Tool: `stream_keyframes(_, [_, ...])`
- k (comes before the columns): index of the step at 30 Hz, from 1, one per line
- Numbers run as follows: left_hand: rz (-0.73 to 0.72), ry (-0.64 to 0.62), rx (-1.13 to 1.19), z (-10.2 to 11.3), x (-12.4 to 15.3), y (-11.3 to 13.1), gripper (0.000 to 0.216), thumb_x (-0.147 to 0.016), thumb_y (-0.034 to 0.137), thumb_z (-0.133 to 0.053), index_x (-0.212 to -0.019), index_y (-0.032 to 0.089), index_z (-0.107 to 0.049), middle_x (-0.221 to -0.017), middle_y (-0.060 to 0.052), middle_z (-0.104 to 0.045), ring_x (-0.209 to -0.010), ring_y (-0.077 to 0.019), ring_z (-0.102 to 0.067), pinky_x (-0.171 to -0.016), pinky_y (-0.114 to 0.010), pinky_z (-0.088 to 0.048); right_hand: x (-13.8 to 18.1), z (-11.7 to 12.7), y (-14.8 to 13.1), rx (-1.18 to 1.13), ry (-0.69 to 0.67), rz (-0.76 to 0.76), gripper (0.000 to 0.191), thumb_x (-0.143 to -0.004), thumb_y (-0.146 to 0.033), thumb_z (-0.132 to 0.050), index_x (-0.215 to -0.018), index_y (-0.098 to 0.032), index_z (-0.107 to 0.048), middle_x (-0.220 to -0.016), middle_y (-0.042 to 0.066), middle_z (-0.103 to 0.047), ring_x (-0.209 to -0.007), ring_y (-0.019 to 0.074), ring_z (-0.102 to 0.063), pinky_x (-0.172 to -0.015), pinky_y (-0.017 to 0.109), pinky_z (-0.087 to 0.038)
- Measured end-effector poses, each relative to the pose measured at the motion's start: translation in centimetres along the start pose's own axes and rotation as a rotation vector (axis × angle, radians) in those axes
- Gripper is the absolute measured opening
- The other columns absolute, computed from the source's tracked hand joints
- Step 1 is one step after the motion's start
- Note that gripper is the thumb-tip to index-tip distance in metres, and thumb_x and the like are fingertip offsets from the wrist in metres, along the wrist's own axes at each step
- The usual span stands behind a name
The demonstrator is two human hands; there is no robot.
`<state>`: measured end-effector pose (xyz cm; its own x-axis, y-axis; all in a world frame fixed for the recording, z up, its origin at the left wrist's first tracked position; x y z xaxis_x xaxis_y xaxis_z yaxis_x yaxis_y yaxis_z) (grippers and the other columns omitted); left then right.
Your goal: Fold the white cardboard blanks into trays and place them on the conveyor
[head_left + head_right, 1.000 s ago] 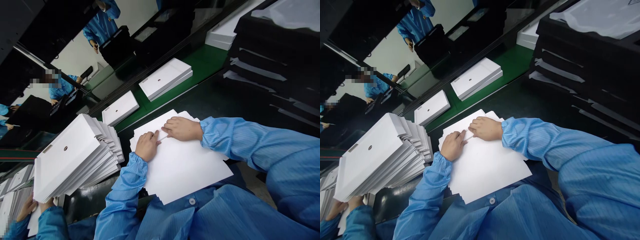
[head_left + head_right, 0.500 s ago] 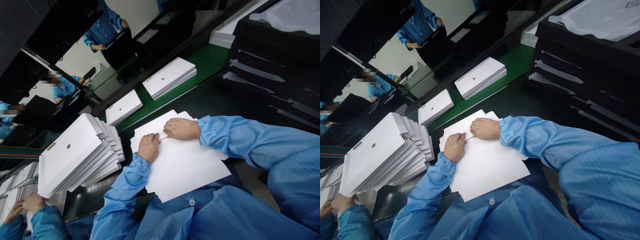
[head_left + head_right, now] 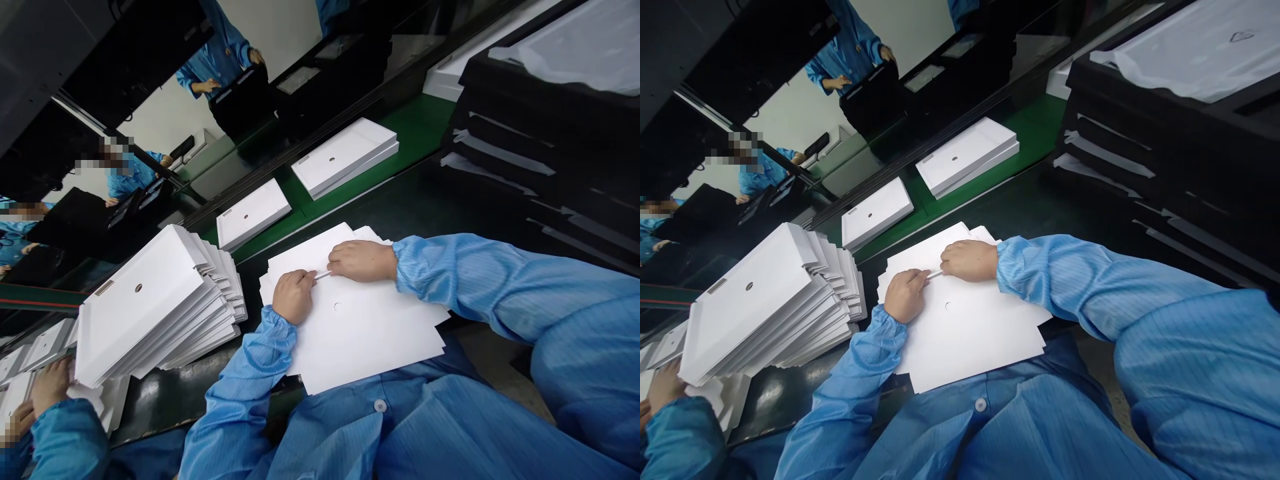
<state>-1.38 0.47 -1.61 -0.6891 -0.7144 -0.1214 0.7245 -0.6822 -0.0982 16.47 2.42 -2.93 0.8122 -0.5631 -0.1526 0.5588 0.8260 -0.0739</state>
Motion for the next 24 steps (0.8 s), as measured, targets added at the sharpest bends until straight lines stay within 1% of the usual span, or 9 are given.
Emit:
stream_keyframes(4, [-0.016,0.105,-0.048,0.0,0.4,0.0,0.025,-0.099,0.021,-0.050,-0.110,0.017,-0.072,-0.091,-0.008,-0.074,-0.080,-0.0219,-0.069,-0.072,-0.036,-0.050,0.6,0.8,0.3,0.067,0.015,-0.013,0.032,-0.104,-0.031,-0.045,-0.108,-0.013,-0.071,-0.097,0.012,-0.070,-0.091,0.0230,-0.063,-0.078,0.036,-0.042])
stream_keyframes(7, [-0.008,0.159,-0.078,0.1,0.8,0.0,0.024,-0.098,0.021,-0.051,-0.108,0.018,-0.072,-0.083,-0.006,-0.074,-0.075,-0.0215,-0.068,-0.067,-0.035,-0.048,2.5,1.6,1.3,0.119,0.066,-0.016,0.029,-0.103,-0.028,-0.046,-0.114,-0.013,-0.069,-0.097,0.011,-0.070,-0.091,0.0223,-0.063,-0.076,0.034,-0.040])
stream_keyframes(9, [-0.007,0.180,-0.079,0.1,0.9,0.0,0.023,-0.098,0.020,-0.052,-0.107,0.018,-0.072,-0.085,-0.006,-0.074,-0.078,-0.0217,-0.069,-0.068,-0.035,-0.048,4.1,1.7,2.1,0.155,0.101,-0.007,0.029,-0.103,-0.028,-0.046,-0.112,-0.013,-0.069,-0.098,0.011,-0.070,-0.091,0.0221,-0.062,-0.076,0.034,-0.039])
stream_keyframes(11, [-0.014,0.189,-0.069,0.1,1.0,0.1,0.022,-0.098,0.020,-0.052,-0.107,0.019,-0.072,-0.094,-0.007,-0.075,-0.086,-0.0221,-0.070,-0.072,-0.035,-0.049,5.5,1.5,2.7,0.192,0.132,0.013,0.029,-0.103,-0.027,-0.045,-0.109,-0.012,-0.069,-0.096,0.012,-0.070,-0.090,0.0216,-0.061,-0.075,0.034,-0.039])
stream_keyframes(13, [-0.014,0.188,-0.053,0.1,0.9,0.1,0.022,-0.098,0.021,-0.052,-0.108,0.019,-0.072,-0.101,-0.008,-0.075,-0.093,-0.0227,-0.069,-0.076,-0.036,-0.050,6.4,1.1,2.9,0.231,0.160,0.032,0.028,-0.103,-0.023,-0.044,-0.108,-0.012,-0.069,-0.094,0.011,-0.070,-0.087,0.0204,-0.060,-0.074,0.034,-0.038])
stream_keyframes(16, [0.003,0.186,-0.020,0.0,0.9,0.0,0.022,-0.097,0.022,-0.054,-0.111,0.020,-0.071,-0.105,-0.010,-0.074,-0.095,-0.0238,-0.067,-0.078,-0.038,-0.051,6.5,0.5,2.7,0.293,0.185,0.052,0.030,-0.103,-0.017,-0.040,-0.103,-0.011,-0.069,-0.091,0.009,-0.069,-0.083,0.0189,-0.058,-0.074,0.034,-0.037])
stream_keyframes(19, [0.024,0.185,-0.002,-0.2,0.9,-0.3,0.022,-0.097,0.023,-0.056,-0.113,0.022,-0.071,-0.105,-0.010,-0.073,-0.095,-0.0244,-0.066,-0.080,-0.039,-0.051,6.0,0.3,2.4,0.320,0.183,0.092,0.031,-0.103,-0.015,-0.039,-0.098,-0.012,-0.069,-0.087,0.008,-0.068,-0.081,0.0183,-0.057,-0.074,0.034,-0.036])
stream_keyframes(24, [0.030,0.194,0.016,-0.4,1.1,-0.6,0.022,-0.097,0.023,-0.056,-0.112,0.023,-0.071,-0.104,-0.009,-0.073,-0.094,-0.0236,-0.067,-0.079,-0.038,-0.052,5.8,0.8,2.3,0.298,0.116,0.149,0.032,-0.102,-0.013,-0.038,-0.096,-0.011,-0.069,-0.083,0.008,-0.066,-0.077,0.0181,-0.056,-0.071,0.034,-0.034])
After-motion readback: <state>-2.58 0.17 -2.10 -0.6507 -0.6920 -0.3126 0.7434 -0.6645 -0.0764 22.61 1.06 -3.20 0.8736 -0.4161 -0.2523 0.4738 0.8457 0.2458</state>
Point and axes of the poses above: each hand's wrist, its own x-axis away from the middle knuckle, its own z-axis out of the back of the hand, y = z × x, the point moved 4 cm from there along -x, towards the middle knuckle
